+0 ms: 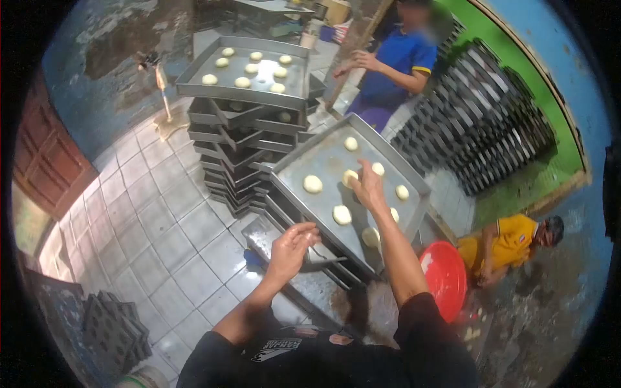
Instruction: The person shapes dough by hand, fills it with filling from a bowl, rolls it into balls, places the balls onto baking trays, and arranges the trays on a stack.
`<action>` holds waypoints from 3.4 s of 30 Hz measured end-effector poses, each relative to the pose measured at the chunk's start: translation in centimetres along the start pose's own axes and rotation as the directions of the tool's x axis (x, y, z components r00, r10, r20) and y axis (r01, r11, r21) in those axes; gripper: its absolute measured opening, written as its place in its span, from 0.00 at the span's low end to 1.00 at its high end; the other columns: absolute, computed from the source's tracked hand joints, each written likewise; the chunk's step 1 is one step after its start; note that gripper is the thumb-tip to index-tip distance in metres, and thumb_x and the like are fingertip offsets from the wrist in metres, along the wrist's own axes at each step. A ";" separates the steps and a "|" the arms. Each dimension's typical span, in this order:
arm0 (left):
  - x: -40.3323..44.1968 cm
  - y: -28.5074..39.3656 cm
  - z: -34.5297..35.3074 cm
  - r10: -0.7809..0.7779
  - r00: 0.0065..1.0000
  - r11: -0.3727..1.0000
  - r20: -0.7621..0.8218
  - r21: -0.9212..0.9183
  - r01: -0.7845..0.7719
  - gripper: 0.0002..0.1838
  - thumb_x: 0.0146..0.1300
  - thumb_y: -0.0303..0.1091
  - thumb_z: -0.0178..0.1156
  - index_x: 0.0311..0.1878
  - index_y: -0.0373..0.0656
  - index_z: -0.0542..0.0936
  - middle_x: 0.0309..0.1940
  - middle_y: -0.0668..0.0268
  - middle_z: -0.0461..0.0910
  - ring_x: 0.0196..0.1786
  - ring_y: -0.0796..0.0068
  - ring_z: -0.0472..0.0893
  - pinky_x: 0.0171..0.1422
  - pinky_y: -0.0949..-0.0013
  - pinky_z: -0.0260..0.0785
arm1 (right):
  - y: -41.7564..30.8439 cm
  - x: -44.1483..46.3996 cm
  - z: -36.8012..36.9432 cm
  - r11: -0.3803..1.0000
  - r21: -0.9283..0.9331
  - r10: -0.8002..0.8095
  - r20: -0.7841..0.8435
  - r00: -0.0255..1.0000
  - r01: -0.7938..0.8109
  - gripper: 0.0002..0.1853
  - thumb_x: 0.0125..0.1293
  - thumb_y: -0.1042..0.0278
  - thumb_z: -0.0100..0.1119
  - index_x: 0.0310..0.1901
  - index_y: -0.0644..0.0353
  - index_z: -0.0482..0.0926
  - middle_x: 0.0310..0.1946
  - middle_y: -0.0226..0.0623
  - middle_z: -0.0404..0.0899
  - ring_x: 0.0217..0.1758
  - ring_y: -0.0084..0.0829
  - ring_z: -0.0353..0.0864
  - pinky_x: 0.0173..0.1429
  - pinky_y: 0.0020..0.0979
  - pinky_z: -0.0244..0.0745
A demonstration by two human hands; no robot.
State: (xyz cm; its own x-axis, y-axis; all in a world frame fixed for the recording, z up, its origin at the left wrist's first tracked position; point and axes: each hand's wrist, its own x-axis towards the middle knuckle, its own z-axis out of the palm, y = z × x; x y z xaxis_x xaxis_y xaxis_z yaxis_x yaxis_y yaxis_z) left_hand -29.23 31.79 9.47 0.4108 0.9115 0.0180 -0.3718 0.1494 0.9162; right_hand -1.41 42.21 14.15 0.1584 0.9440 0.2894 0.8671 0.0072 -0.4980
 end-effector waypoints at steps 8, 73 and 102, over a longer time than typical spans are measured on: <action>-6.7 -6.5 15.3 -0.043 0.999 0.992 0.006 -0.119 0.044 0.18 0.85 0.43 0.43 0.55 0.40 0.76 0.48 0.66 0.77 0.50 0.79 0.75 0.54 0.70 0.70 | -7.0 -27.3 -10.3 0.962 0.182 -0.146 -0.292 0.945 0.205 0.17 0.63 0.73 0.68 0.52 0.68 0.81 0.45 0.51 0.82 0.49 0.51 0.83 0.54 0.43 0.79; -12.5 -30.7 43.5 -0.140 0.882 0.738 0.449 0.641 -0.209 0.30 0.63 0.35 0.70 0.60 0.40 0.65 0.46 0.47 0.83 0.55 0.48 0.85 0.54 0.52 0.76 | 23.7 -51.9 -21.1 0.918 0.281 0.343 -0.211 0.915 -0.279 0.28 0.65 0.78 0.50 0.70 0.65 0.72 0.56 0.55 0.81 0.61 0.54 0.80 0.69 0.44 0.74; -23.3 -13.4 30.7 -0.222 0.849 0.694 0.479 0.689 -0.208 0.23 0.77 0.41 0.59 0.68 0.38 0.78 0.52 0.64 0.84 0.51 0.76 0.80 0.58 0.70 0.73 | 8.6 -52.3 -21.6 0.738 0.654 0.115 0.122 0.986 -0.167 0.30 0.68 0.79 0.63 0.70 0.66 0.67 0.49 0.39 0.84 0.50 0.31 0.85 0.57 0.34 0.81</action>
State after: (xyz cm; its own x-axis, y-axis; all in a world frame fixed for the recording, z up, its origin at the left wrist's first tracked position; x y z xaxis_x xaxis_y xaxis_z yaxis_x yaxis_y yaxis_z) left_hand -8.25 -3.26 9.10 0.8300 0.5577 0.0041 0.2305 -0.3496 0.9081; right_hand 7.91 -14.24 12.38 0.1986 0.9717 0.1282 0.3045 0.0631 -0.9504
